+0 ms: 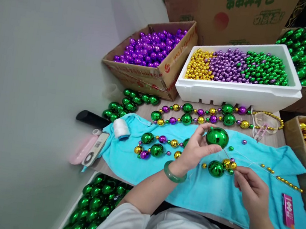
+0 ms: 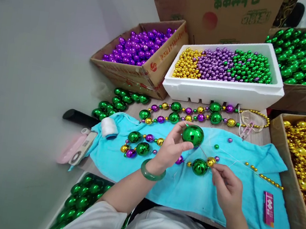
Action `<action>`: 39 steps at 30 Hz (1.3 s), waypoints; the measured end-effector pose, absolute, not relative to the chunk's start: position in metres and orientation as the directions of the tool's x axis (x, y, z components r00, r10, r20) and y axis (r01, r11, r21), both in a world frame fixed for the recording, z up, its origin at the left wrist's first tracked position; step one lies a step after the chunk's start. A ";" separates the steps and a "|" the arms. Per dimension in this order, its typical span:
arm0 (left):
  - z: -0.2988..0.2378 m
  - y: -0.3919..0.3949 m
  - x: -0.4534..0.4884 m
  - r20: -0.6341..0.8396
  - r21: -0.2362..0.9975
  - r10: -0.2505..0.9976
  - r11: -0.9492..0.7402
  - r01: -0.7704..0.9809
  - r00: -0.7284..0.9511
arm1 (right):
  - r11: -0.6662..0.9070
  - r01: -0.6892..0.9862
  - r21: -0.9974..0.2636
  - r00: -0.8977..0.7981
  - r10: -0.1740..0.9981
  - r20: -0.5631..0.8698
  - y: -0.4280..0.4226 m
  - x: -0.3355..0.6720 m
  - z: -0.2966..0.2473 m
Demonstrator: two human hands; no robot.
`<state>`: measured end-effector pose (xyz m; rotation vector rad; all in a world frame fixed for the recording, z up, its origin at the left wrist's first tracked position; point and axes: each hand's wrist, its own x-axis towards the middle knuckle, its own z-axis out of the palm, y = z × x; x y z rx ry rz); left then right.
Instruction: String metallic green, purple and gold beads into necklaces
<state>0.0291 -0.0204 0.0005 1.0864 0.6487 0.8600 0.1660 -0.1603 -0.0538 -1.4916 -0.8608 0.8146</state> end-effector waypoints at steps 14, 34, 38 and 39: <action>0.040 0.026 0.070 0.096 0.984 0.598 -0.180 0.016 0.796 | -0.041 -0.104 -0.994 0.536 0.839 -0.091 -0.139 0.193 -0.063; 0.018 0.029 0.135 -0.058 0.993 0.643 0.117 -0.024 0.764 | -0.188 -0.222 -0.957 0.355 0.898 -0.259 -0.115 0.251 -0.054; 0.021 0.046 0.132 -0.036 0.999 0.578 0.026 0.026 0.815 | -0.099 -0.227 -0.969 0.479 0.855 -0.200 -0.120 0.254 -0.060; 0.024 0.058 0.133 -0.017 0.998 0.532 -0.045 0.048 0.846 | -0.081 -0.221 -0.972 0.497 0.848 -0.183 -0.122 0.255 -0.060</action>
